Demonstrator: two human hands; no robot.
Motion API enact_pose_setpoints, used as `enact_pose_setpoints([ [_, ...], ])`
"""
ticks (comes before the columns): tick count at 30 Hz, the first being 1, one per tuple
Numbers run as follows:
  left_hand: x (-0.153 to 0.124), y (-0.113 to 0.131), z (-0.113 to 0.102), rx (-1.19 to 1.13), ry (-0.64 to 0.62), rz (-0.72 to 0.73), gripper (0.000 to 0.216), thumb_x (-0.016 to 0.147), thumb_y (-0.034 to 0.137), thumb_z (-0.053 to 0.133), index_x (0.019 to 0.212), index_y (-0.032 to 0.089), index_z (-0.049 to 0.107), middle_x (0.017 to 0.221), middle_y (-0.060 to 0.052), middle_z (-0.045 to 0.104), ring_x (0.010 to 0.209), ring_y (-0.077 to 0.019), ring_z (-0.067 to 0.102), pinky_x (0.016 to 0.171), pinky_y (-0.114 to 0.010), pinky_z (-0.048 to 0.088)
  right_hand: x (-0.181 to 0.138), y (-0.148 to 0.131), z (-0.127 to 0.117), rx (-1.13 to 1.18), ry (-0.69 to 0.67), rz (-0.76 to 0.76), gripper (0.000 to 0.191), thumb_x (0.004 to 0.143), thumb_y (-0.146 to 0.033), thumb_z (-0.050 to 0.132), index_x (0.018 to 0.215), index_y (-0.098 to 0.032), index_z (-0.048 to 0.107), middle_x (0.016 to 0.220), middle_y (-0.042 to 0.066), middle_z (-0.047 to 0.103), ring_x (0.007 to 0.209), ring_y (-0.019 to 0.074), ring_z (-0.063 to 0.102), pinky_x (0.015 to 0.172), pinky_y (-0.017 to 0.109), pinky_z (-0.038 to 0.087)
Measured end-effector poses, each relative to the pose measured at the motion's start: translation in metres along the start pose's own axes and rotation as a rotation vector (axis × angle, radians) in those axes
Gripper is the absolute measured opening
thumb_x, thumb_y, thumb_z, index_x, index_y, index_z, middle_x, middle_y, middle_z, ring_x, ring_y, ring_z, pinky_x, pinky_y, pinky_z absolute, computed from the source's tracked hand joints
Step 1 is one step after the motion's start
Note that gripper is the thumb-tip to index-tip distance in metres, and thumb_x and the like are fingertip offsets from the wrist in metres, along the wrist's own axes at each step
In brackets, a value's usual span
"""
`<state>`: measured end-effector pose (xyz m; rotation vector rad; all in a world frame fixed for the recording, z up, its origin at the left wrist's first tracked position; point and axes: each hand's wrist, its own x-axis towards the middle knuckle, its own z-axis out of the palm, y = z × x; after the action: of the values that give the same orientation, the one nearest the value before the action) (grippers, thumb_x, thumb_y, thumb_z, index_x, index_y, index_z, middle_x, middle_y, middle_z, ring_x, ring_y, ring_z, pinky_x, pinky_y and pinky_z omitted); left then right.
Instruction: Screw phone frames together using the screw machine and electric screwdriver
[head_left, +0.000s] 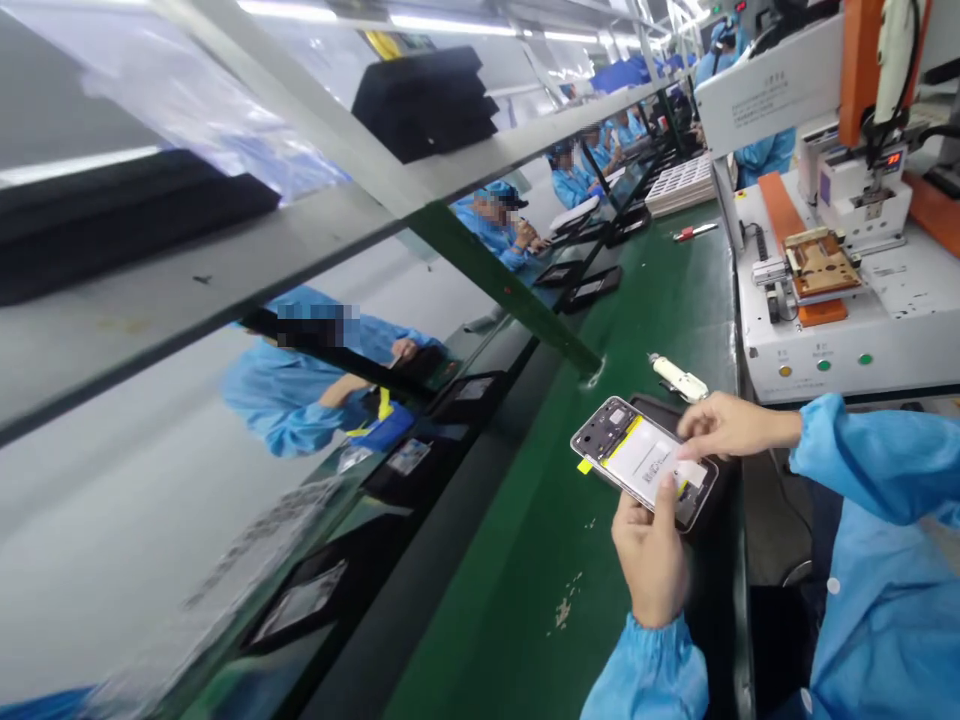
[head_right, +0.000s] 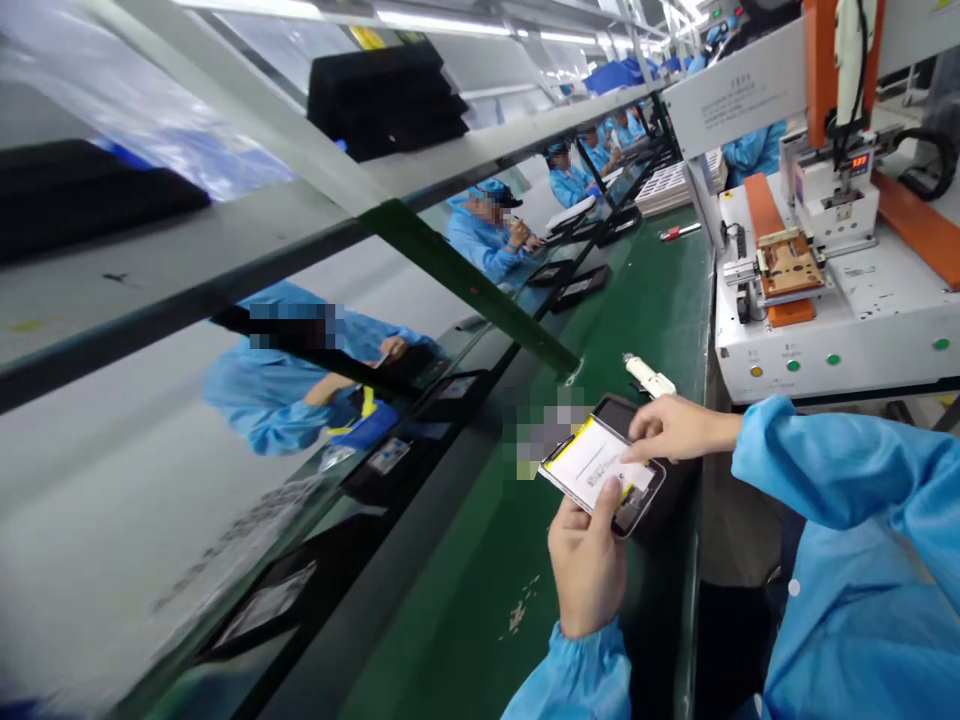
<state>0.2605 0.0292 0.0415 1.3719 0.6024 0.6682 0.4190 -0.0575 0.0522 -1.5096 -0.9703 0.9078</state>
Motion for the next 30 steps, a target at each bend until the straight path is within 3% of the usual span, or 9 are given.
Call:
enact_pose_setpoints([
  [2,0.002,-0.005,0.019,0.151,-0.041,0.079,0.040,0.073,0.045,0.073,0.097,0.014,0.066,0.090,-0.010,0.074,0.081,-0.0215,0.070,0.073,-0.031,0.056,-0.006,-0.010,-0.012,-0.185,0.228,-0.175,0.080,0.062,-0.048,0.082,0.127,-0.013,0.053,0.111,0.012,0.061,0.085,0.0165,0.062,0.068,0.025,0.052],
  [4,0.001,-0.012,0.041,0.313,-0.132,0.171,0.030,0.078,0.042,0.067,0.091,0.015,0.066,0.081,-0.008,0.073,0.072,-0.0197,0.068,0.065,-0.028,0.054,-0.011,-0.017,-0.018,-0.335,0.366,-0.300,0.097,0.061,-0.047,0.083,0.143,-0.018,0.040,0.139,0.015,0.043,0.116,0.0246,0.053,0.092,0.034,0.049],
  [7,-0.003,-0.019,0.067,0.491,-0.269,0.266,0.025,0.085,0.040,0.057,0.086,0.016,0.065,0.068,-0.006,0.070,0.058,-0.0183,0.064,0.055,-0.026,0.050,-0.019,-0.022,-0.027,-0.522,0.499,-0.371,0.078,0.068,-0.042,0.077,0.136,-0.020,0.048,0.141,0.012,0.040,0.126,0.0246,0.046,0.106,0.035,0.041],
  [9,-0.002,-0.022,0.070,0.562,-0.373,0.321,0.028,0.087,0.041,0.055,0.099,0.018,0.066,0.080,-0.008,0.073,0.067,-0.0209,0.068,0.061,-0.029,0.053,-0.024,-0.026,-0.046,-0.643,0.564,-0.371,0.063,0.070,-0.036,0.076,0.127,-0.017,0.055,0.130,0.011,0.047,0.120,0.0222,0.050,0.105,0.032,0.040],
  [11,0.003,-0.026,0.058,0.659,-0.449,0.405,0.040,0.086,0.042,0.057,0.119,0.021,0.061,0.107,-0.011,0.072,0.094,-0.0257,0.069,0.085,-0.039,0.054,-0.028,-0.037,-0.083,-0.787,0.631,-0.318,0.057,0.071,-0.032,0.075,0.122,-0.015,0.056,0.122,0.010,0.051,0.115,0.0221,0.051,0.103,0.032,0.040],
  [13,0.012,-0.035,0.038,0.833,-0.431,0.463,0.050,0.085,0.045,0.058,0.130,0.022,0.055,0.129,-0.013,0.062,0.120,-0.0313,0.057,0.103,-0.052,0.042,-0.029,-0.052,-0.133,-0.928,0.759,-0.203,0.053,0.075,-0.032,0.073,0.121,-0.012,0.055,0.120,0.011,0.052,0.113,0.0237,0.051,0.101,0.034,0.040],
  [18,0.025,-0.064,0.001,1.273,-0.348,0.512,0.055,0.089,0.048,0.052,0.130,0.011,0.055,0.142,-0.020,0.048,0.137,-0.0382,0.037,0.106,-0.065,0.032,-0.010,-0.075,-0.254,-1.045,1.116,0.069,0.058,0.077,-0.035,0.072,0.119,-0.001,0.049,0.116,0.016,0.049,0.110,0.0238,0.048,0.097,0.033,0.036],
  [22,0.023,-0.070,0.003,1.424,-0.325,0.604,0.056,0.092,0.048,0.046,0.133,0.010,0.053,0.142,-0.020,0.047,0.136,-0.0373,0.039,0.104,-0.062,0.037,0.011,-0.061,-0.292,-1.026,1.138,0.174,0.062,0.079,-0.040,0.070,0.120,0.002,0.049,0.120,0.020,0.046,0.113,0.0227,0.046,0.096,0.030,0.033],
  [30,0.022,-0.069,0.005,1.489,-0.316,0.649,0.055,0.092,0.047,0.046,0.133,0.010,0.054,0.142,-0.018,0.049,0.134,-0.0372,0.042,0.102,-0.061,0.041,0.018,-0.009,-0.301,-1.036,1.016,0.465,0.061,0.085,-0.044,0.061,0.121,0.004,0.050,0.125,0.026,0.043,0.111,0.0253,0.045,0.092,0.035,0.034],
])
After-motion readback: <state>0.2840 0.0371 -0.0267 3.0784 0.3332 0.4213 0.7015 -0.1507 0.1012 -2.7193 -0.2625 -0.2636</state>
